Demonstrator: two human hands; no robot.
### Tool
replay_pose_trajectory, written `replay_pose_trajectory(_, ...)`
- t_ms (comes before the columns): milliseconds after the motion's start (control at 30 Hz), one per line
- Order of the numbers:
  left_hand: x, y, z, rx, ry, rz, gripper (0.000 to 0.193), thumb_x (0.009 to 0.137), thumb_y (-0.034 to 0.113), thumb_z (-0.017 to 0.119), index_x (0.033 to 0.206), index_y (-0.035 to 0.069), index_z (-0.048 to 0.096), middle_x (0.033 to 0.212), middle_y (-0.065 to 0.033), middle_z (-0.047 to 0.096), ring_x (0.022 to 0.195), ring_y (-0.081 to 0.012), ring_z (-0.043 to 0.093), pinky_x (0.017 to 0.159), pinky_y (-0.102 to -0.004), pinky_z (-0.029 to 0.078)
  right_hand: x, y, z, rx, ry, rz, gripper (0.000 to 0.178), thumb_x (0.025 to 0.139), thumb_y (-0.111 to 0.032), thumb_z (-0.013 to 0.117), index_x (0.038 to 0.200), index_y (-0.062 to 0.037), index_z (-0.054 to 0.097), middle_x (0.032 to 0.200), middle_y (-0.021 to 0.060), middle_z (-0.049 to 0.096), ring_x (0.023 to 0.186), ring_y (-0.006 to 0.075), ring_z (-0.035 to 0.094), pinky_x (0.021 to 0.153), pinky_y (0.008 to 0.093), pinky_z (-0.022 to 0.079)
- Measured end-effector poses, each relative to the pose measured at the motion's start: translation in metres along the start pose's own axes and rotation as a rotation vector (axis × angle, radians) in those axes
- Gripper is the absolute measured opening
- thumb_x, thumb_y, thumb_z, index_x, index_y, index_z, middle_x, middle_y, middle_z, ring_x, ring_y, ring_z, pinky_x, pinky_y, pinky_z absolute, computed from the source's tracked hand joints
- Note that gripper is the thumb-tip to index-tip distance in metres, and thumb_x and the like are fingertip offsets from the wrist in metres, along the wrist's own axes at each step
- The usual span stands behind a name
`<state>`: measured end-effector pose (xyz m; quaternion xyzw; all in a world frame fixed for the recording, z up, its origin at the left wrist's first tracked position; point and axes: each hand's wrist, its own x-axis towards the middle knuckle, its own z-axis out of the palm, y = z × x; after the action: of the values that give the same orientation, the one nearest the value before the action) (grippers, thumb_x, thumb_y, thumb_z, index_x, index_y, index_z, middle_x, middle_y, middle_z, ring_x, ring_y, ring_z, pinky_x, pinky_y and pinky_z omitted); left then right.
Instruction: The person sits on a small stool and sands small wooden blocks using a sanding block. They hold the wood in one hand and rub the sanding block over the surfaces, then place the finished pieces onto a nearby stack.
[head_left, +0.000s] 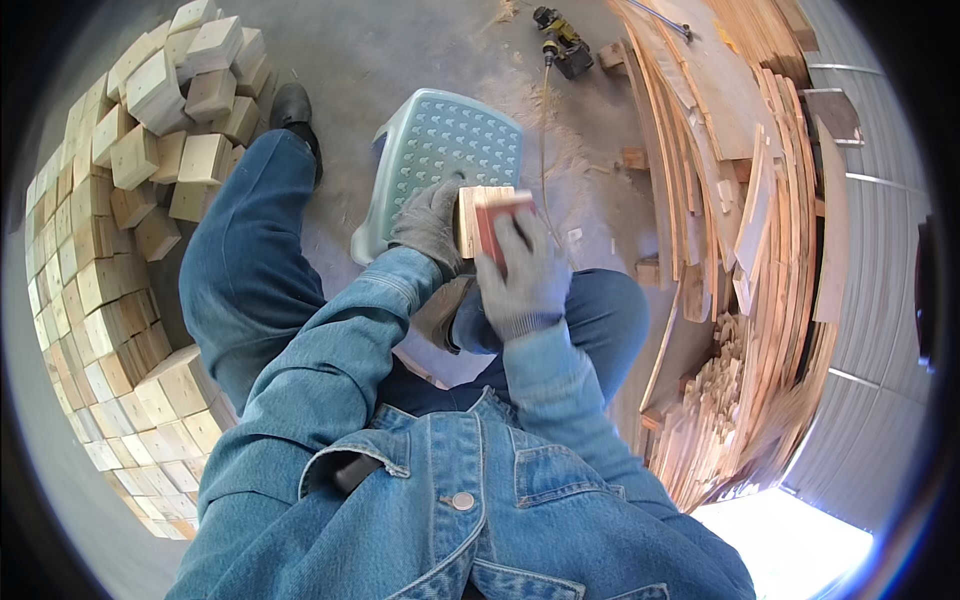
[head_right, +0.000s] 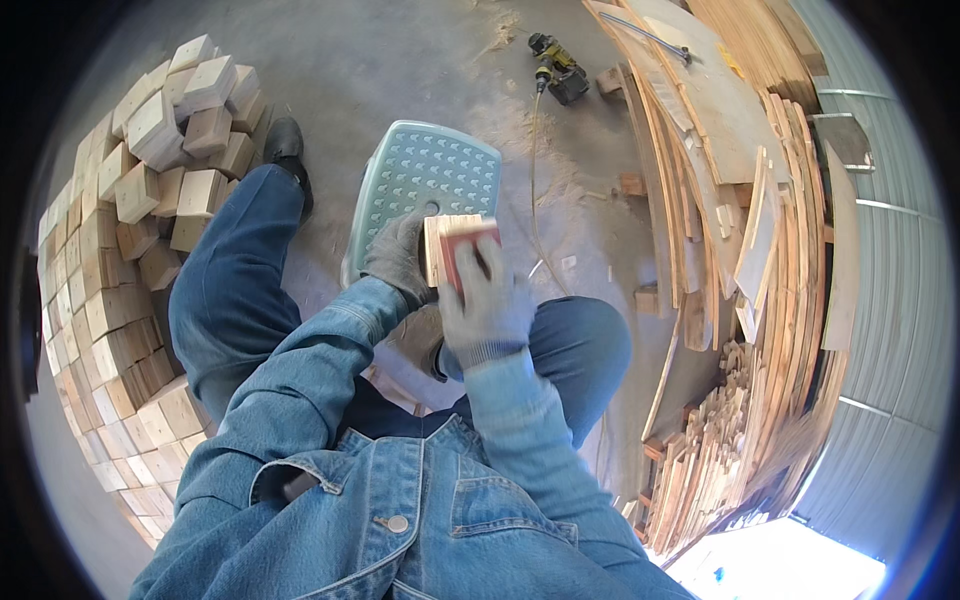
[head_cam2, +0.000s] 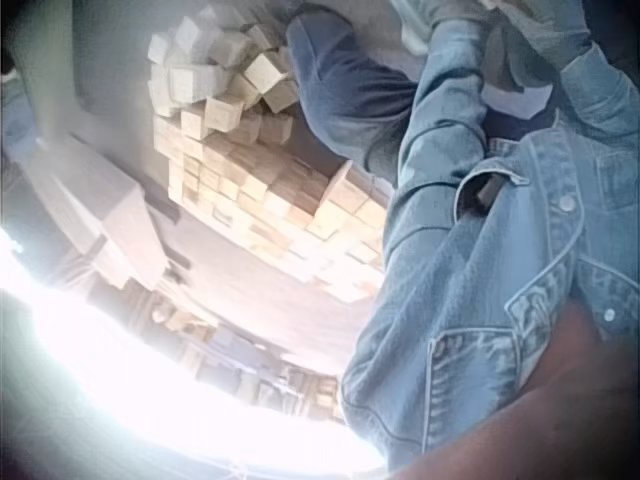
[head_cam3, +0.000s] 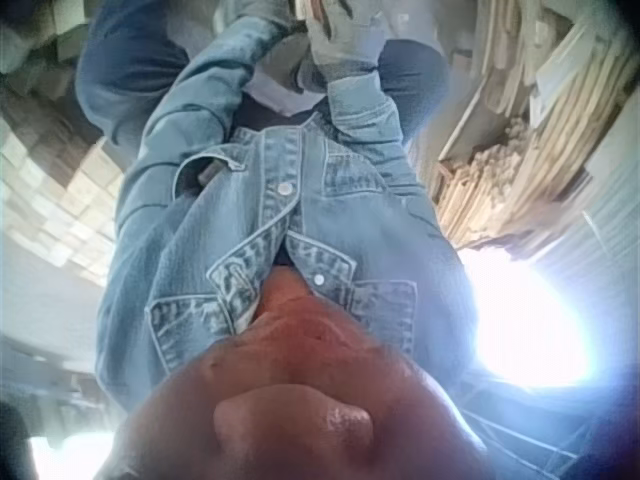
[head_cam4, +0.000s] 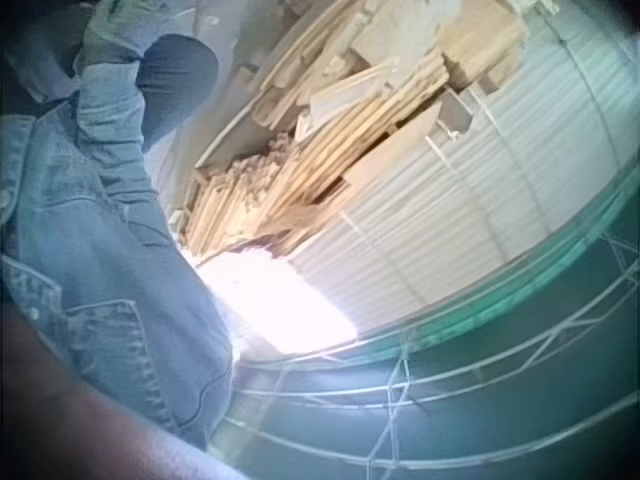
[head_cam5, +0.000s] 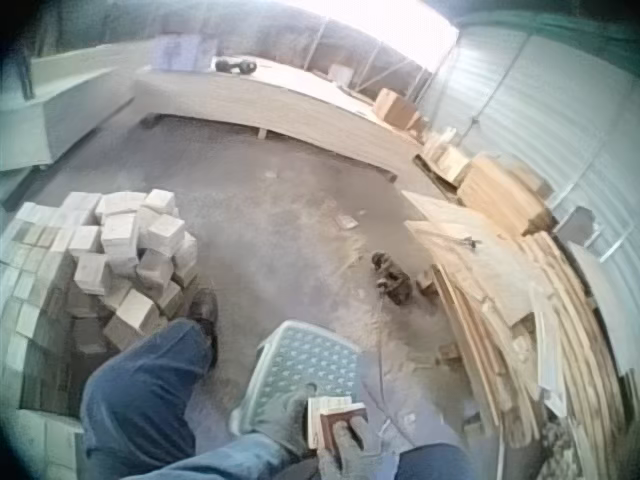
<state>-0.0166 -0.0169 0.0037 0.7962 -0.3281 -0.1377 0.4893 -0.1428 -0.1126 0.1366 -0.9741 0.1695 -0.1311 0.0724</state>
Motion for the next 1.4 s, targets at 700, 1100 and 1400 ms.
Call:
replay_pose_trajectory(700, 0.001, 0.003, 0.006, 0.073, -0.02, -0.028, 0.105, 0.069, 0.043, 0.091, 0.157, 0.016, 0.041, 0.14, -0.0193, 0.059, 0.132, -0.0436, 0.056, 0.118, -0.0528, 0.04, -0.029, 0.019, -0.008, -0.071, -0.039, 0.071, 0.063, 0.083, -0.03, 0.079, 0.143, -0.0149, 0.067, 0.153, 0.0165, 0.054, 0.123, 0.0404, 0.062, 0.103, 0.054, 0.051)
replay_pose_trajectory(1100, 0.004, -0.004, 0.003, 0.045, -0.028, -0.016, 0.088, 0.077, 0.036, 0.084, 0.153, 0.018, 0.043, 0.144, -0.0164, 0.058, 0.133, -0.0416, 0.055, 0.12, -0.0523, 0.038, 0.041, 0.014, 0.001, 0.014, -0.101, 0.049, 0.061, 0.087, -0.028, 0.074, 0.145, -0.0096, 0.064, 0.157, 0.0146, 0.054, 0.128, 0.041, 0.062, 0.105, 0.052, 0.052)
replay_pose_trajectory(1400, 0.006, -0.002, 0.009, 0.024, -0.018, -0.004, 0.097, 0.073, 0.041, 0.087, 0.154, 0.016, 0.041, 0.146, -0.0147, 0.056, 0.14, -0.0405, 0.051, 0.128, -0.0526, 0.03, 0.036, 0.01, -0.003, 0.004, -0.1, 0.068, 0.061, 0.086, -0.024, 0.075, 0.143, -0.0056, 0.065, 0.151, 0.0182, 0.058, 0.135, 0.039, 0.059, 0.114, 0.053, 0.047)
